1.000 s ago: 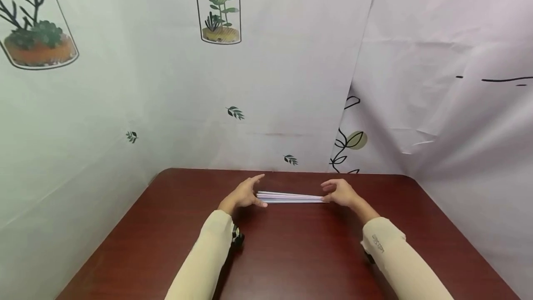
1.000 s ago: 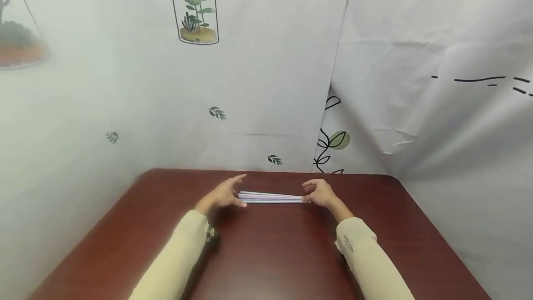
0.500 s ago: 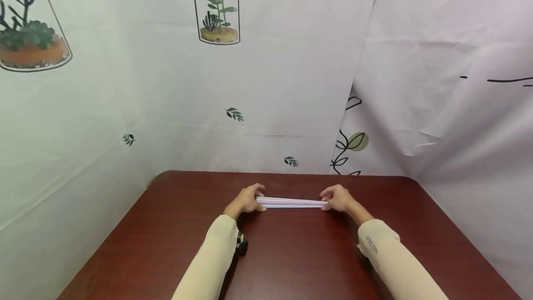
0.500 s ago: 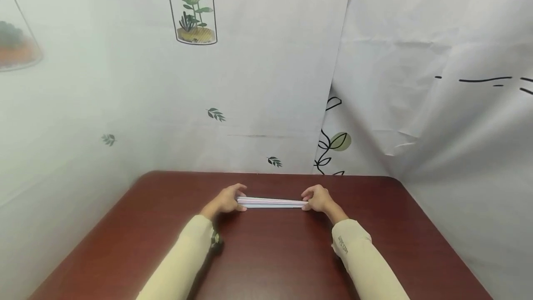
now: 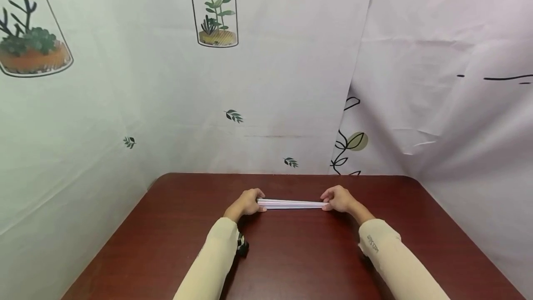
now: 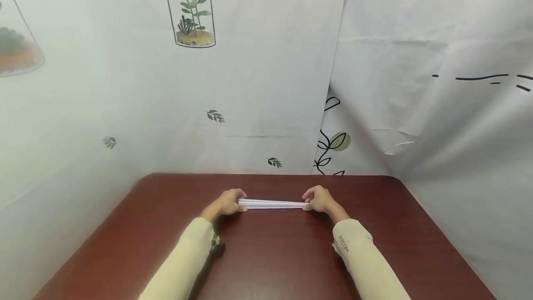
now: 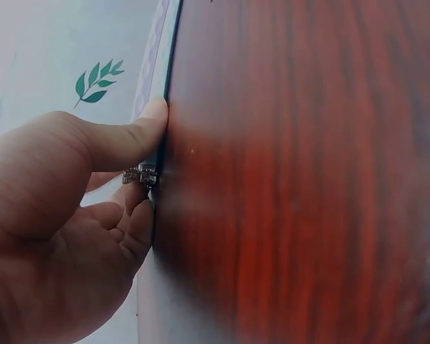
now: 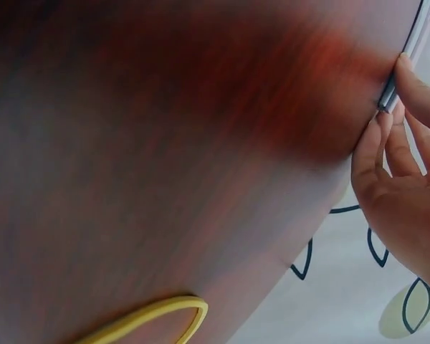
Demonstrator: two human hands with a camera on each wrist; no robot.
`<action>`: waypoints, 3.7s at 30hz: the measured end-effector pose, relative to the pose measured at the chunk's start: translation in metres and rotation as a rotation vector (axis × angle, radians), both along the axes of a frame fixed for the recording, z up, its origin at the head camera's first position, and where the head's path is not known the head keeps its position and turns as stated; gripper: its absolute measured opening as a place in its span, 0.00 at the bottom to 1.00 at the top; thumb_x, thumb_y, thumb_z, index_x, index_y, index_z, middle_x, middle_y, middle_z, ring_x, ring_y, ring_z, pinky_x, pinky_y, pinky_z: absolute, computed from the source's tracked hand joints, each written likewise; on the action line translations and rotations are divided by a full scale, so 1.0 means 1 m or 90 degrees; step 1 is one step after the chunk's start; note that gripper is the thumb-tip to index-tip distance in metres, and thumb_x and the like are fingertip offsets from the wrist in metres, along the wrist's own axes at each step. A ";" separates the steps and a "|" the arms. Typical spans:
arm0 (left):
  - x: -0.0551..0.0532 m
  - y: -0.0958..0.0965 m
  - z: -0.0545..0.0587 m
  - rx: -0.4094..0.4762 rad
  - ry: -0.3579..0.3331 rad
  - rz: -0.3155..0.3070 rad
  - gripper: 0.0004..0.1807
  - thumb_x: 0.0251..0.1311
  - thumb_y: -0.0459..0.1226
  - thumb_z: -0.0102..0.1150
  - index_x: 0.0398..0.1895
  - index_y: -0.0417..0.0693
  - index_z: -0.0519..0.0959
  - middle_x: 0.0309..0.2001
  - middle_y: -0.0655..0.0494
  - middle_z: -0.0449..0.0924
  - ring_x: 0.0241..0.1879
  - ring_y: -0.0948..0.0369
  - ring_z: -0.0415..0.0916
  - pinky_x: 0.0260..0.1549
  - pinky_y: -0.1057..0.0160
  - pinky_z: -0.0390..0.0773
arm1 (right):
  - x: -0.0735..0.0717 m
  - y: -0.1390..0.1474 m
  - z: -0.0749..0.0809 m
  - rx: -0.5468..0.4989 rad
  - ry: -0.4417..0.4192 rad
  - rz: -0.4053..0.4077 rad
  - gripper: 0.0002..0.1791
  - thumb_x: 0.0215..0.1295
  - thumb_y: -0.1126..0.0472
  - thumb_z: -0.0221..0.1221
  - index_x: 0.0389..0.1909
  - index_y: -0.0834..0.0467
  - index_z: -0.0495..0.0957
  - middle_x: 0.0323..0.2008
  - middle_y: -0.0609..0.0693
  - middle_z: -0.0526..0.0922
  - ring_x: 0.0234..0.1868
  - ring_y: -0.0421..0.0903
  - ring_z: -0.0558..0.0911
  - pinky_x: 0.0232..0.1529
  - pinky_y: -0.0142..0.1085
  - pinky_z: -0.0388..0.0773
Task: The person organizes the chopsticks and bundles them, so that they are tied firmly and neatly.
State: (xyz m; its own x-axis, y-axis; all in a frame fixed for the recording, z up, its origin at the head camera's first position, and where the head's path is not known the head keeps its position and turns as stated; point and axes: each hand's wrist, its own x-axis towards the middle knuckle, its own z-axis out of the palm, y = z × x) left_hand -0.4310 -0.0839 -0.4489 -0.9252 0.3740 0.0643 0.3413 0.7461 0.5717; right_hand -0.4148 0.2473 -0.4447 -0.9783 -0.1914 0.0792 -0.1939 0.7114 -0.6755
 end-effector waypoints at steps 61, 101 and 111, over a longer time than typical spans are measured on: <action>0.008 0.003 0.006 -0.130 0.033 -0.100 0.13 0.60 0.33 0.66 0.47 0.39 0.80 0.38 0.52 0.80 0.37 0.59 0.75 0.41 0.57 0.76 | 0.004 0.007 0.002 0.170 0.071 0.186 0.05 0.59 0.71 0.64 0.27 0.60 0.79 0.22 0.42 0.77 0.26 0.40 0.71 0.33 0.36 0.71; 0.019 -0.015 0.019 0.159 -0.137 -0.169 0.10 0.59 0.28 0.64 0.44 0.33 0.81 0.27 0.54 0.80 0.24 0.62 0.75 0.25 0.65 0.78 | 0.022 0.030 0.024 -0.103 -0.101 0.244 0.09 0.62 0.70 0.63 0.39 0.75 0.82 0.28 0.57 0.85 0.25 0.39 0.79 0.27 0.35 0.80; 0.019 -0.023 0.029 0.275 -0.162 -0.161 0.12 0.59 0.30 0.66 0.44 0.32 0.83 0.28 0.52 0.82 0.27 0.62 0.77 0.33 0.53 0.82 | 0.031 0.028 0.050 -0.083 -0.054 0.261 0.13 0.64 0.70 0.61 0.45 0.76 0.80 0.33 0.65 0.85 0.27 0.42 0.80 0.30 0.42 0.83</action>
State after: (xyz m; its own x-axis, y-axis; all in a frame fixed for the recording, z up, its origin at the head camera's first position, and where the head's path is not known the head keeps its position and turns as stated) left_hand -0.4120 -0.1071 -0.4199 -0.8161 0.5760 0.0476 0.2914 0.3389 0.8946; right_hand -0.3842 0.2756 -0.3950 -0.8280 -0.5584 0.0505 -0.3815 0.4951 -0.7806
